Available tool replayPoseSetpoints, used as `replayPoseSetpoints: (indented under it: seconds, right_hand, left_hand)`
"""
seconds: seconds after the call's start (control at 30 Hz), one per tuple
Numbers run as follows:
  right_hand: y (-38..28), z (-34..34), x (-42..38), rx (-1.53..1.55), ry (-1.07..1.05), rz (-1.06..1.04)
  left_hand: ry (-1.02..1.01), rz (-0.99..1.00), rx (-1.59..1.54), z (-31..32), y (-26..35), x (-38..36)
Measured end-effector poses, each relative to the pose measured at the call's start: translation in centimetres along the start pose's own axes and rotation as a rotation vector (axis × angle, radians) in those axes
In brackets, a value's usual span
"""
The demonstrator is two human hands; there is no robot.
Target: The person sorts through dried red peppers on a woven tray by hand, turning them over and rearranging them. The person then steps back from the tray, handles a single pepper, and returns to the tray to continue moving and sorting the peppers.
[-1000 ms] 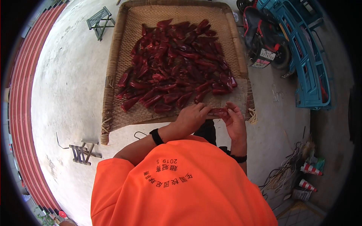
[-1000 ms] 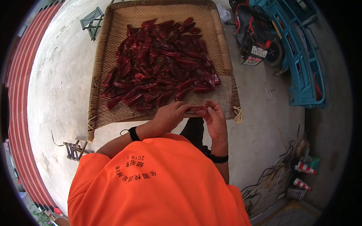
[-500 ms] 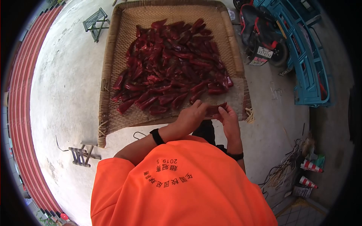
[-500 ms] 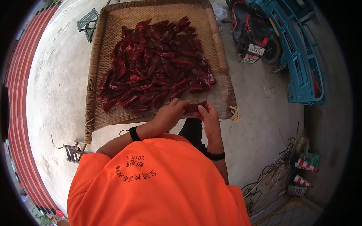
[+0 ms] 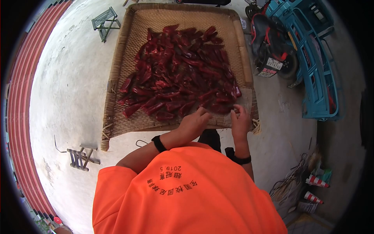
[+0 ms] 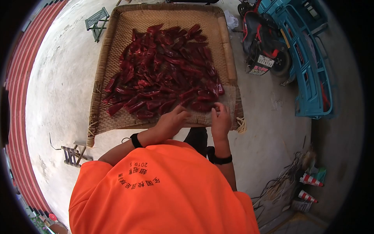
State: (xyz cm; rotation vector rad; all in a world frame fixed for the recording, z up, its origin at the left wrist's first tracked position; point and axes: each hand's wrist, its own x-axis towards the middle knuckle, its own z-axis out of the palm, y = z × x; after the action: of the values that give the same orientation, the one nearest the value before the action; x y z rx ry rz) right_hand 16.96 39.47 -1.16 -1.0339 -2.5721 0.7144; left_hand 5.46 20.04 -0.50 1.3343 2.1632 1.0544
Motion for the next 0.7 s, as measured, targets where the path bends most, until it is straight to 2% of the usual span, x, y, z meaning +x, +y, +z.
replayPoseSetpoints:
  seconds: [0.13, 0.43, 0.53, 0.63, 0.7]
  right_hand:
    - [-1.7, 1.2, 1.3, -0.041, 0.044, -0.329]
    - [-2.6, 1.7, 3.4, -0.257, -0.132, -0.264]
    - [-2.6, 1.6, 3.2, -0.238, -0.007, -0.268]
    - [-3.2, 0.8, 2.4, -0.064, 0.130, -0.305]
    - [-4.8, 0.5, 0.5, 0.105, 0.029, -0.366]
  left_hand:
    - [-0.033, 0.005, 0.029, -0.1, -0.2, -0.3]
    - [-0.113, 0.031, 0.061, -0.2, -1.1, -1.4]
    - [-0.055, 0.028, 0.026, -0.6, -1.2, -1.8]
    - [0.047, -0.075, -0.071, -1.2, -0.5, -1.7]
    - [0.146, -0.134, -0.228, -1.3, -0.1, -1.7]
